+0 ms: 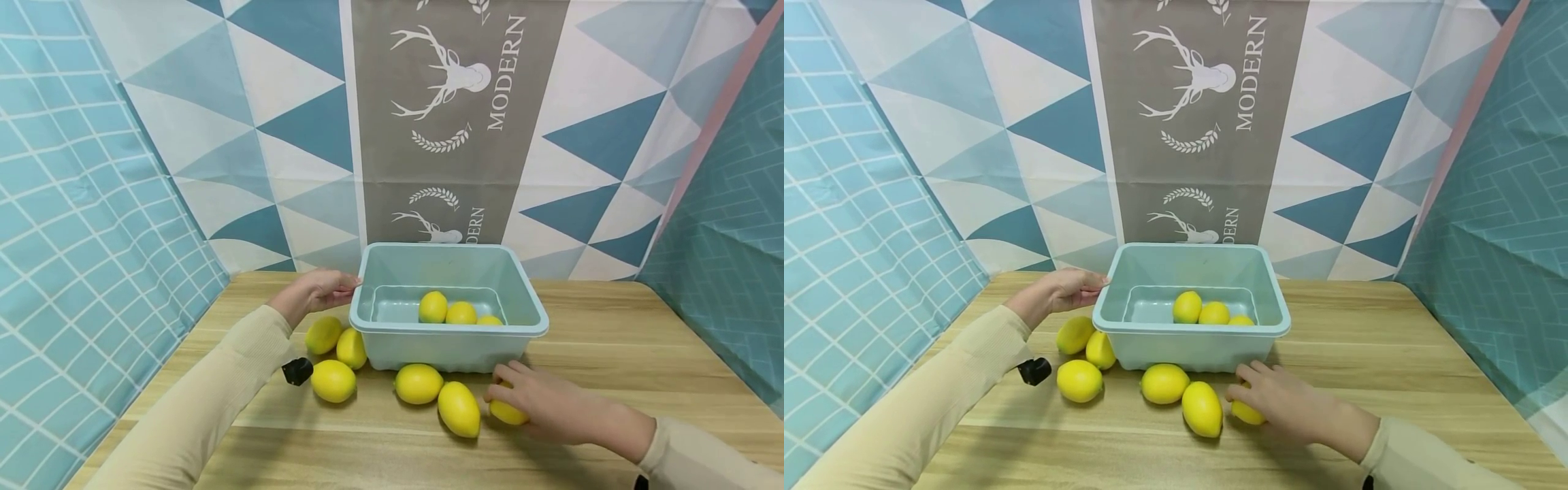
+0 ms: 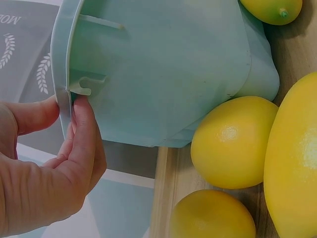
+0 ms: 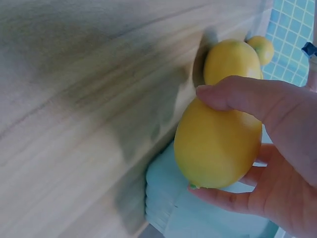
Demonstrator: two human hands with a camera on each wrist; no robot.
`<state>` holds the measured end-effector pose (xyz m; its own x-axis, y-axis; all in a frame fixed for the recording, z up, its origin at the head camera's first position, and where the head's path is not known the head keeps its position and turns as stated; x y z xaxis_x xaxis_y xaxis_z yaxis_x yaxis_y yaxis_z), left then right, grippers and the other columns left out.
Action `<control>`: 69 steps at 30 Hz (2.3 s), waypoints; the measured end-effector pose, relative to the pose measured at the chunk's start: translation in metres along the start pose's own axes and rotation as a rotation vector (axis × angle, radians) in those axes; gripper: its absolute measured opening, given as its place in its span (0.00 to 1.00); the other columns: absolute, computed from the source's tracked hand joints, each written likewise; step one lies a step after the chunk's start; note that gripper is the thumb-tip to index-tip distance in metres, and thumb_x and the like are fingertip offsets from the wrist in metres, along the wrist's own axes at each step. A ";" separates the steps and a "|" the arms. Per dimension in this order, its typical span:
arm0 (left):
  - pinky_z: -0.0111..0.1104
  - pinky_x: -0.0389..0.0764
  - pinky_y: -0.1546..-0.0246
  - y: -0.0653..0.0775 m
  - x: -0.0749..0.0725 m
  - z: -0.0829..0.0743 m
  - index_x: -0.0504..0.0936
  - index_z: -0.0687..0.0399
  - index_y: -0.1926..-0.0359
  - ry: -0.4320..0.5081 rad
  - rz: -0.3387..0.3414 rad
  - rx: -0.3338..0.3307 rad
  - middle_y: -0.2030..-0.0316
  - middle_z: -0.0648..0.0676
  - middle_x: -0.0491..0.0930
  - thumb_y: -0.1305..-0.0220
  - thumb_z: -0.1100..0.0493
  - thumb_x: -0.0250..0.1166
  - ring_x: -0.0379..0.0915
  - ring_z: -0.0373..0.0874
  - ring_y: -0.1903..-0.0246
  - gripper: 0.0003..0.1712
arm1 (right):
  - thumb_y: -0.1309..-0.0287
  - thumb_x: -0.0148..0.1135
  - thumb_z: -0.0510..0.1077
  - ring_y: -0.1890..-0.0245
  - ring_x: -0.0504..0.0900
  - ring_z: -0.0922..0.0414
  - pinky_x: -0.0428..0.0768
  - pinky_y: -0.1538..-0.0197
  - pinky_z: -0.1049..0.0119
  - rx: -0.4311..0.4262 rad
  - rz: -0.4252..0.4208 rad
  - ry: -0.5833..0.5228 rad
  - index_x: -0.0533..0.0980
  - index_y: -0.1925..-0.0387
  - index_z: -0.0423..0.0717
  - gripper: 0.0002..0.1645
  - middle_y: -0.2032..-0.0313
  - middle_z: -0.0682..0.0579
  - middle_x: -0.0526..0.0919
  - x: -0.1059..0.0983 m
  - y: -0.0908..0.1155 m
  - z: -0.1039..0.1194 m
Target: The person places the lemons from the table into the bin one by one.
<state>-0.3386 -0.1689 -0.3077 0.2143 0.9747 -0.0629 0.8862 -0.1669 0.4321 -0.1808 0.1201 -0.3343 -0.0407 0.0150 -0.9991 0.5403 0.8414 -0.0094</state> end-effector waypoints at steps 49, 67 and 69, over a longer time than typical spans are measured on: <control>0.23 0.85 0.65 0.001 0.000 -0.002 0.65 0.68 0.34 -0.002 -0.001 -0.012 0.59 0.52 0.75 0.32 0.63 0.57 0.77 0.39 0.63 0.27 | 0.62 0.76 0.45 0.59 0.70 0.65 0.80 0.57 0.67 -0.062 -0.118 -0.035 0.72 0.53 0.59 0.31 0.58 0.63 0.71 -0.080 -0.011 -0.001; 0.23 0.85 0.66 -0.001 0.002 -0.001 0.64 0.69 0.34 0.009 0.008 -0.013 0.62 0.52 0.76 0.31 0.64 0.56 0.78 0.37 0.67 0.27 | 0.64 0.77 0.43 0.60 0.70 0.63 0.79 0.61 0.68 -0.087 -0.155 0.014 0.72 0.52 0.59 0.34 0.58 0.59 0.73 -0.107 -0.016 0.004; 0.23 0.85 0.66 -0.001 0.002 -0.001 0.64 0.69 0.35 0.004 0.007 -0.011 0.65 0.50 0.76 0.31 0.63 0.56 0.78 0.37 0.69 0.27 | 0.64 0.77 0.43 0.61 0.70 0.64 0.79 0.61 0.69 -0.092 -0.163 0.022 0.72 0.53 0.59 0.34 0.59 0.60 0.72 -0.109 -0.017 0.004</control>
<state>-0.3394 -0.1664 -0.3070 0.2186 0.9742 -0.0560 0.8803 -0.1721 0.4420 -0.1821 0.1022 -0.2257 -0.1402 -0.1143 -0.9835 0.4456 0.8797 -0.1658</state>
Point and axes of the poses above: each hand's wrist, its own y-axis away from the middle knuckle, its own x-axis out of the palm, z = x × y, the point moved 8 cm from there along -y, towards the middle knuckle
